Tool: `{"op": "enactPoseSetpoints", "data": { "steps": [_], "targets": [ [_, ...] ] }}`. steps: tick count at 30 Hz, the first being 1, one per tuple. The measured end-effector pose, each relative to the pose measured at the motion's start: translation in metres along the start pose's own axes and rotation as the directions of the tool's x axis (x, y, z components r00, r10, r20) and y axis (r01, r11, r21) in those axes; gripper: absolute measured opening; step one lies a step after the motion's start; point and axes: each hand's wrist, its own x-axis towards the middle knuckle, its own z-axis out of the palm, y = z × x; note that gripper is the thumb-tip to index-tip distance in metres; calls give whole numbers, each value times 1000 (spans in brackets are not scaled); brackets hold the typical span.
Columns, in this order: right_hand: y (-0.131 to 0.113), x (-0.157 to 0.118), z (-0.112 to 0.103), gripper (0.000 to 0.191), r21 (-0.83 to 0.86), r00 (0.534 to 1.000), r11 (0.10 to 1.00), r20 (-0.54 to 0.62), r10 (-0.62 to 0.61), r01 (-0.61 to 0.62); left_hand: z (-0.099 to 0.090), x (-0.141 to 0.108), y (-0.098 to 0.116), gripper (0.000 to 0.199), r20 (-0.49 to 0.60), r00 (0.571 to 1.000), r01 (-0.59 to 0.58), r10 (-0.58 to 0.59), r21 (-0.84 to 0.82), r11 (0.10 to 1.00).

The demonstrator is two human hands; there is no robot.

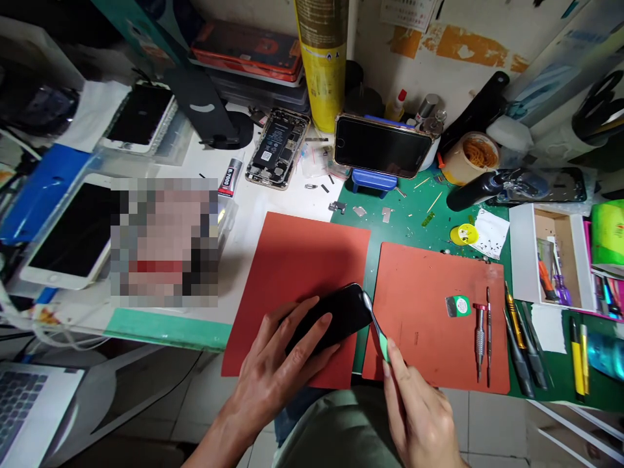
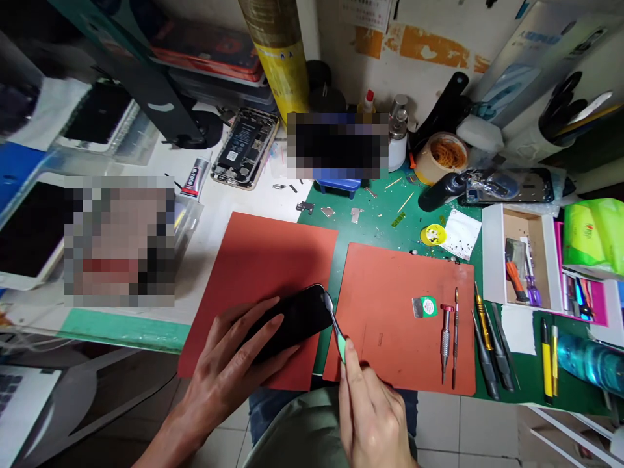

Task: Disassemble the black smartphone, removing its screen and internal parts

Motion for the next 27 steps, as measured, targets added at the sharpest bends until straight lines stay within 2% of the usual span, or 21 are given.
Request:
{"op": "enactPoseSetpoints", "data": {
  "steps": [7, 10, 12, 14, 17, 20, 23, 27],
  "targets": [
    [0, -10, -1, 69, -30, 999, 999, 15, 29, -28, 0, 1, 0, 75, 4, 1000, 8, -8, -14, 1000],
    [-1, 10, 2, 66, -4, 1000, 1000, 6, -1, 1, 0, 2, 0, 71, 1, 1000, -2, 2, -3, 1000],
    [0, 32, 3, 56, -5, 999, 1000, -37, 27, -27, 0, 1, 0, 71, 0, 1000, -3, 3, 2, 1000],
    [5, 50, -2, 45, -57, 986, 993, -138, 94, -103, 1, 1, -1, 71, 1, 1000, -6, 6, -1, 1000],
    [19, 56, -14, 31, -162, 953, 959, -234, 190, -231, 2, 0, -1, 72, 9, 1000, -3, 3, -5, 1000],
    [38, 49, -18, 29, -276, 949, 922, -236, 209, -272, 1, 0, -1, 72, 19, 1000, 7, -7, 2, 1000],
    [52, 45, -13, 29, -376, 960, 894, -220, 171, -245, -1, 1, 0, 72, 43, 999, 16, -16, -11, 1000],
    [59, 46, -9, 25, -410, 976, 890, -160, 147, -201, -3, 2, -1, 76, 87, 996, 30, -27, -42, 999]
  ]
}}
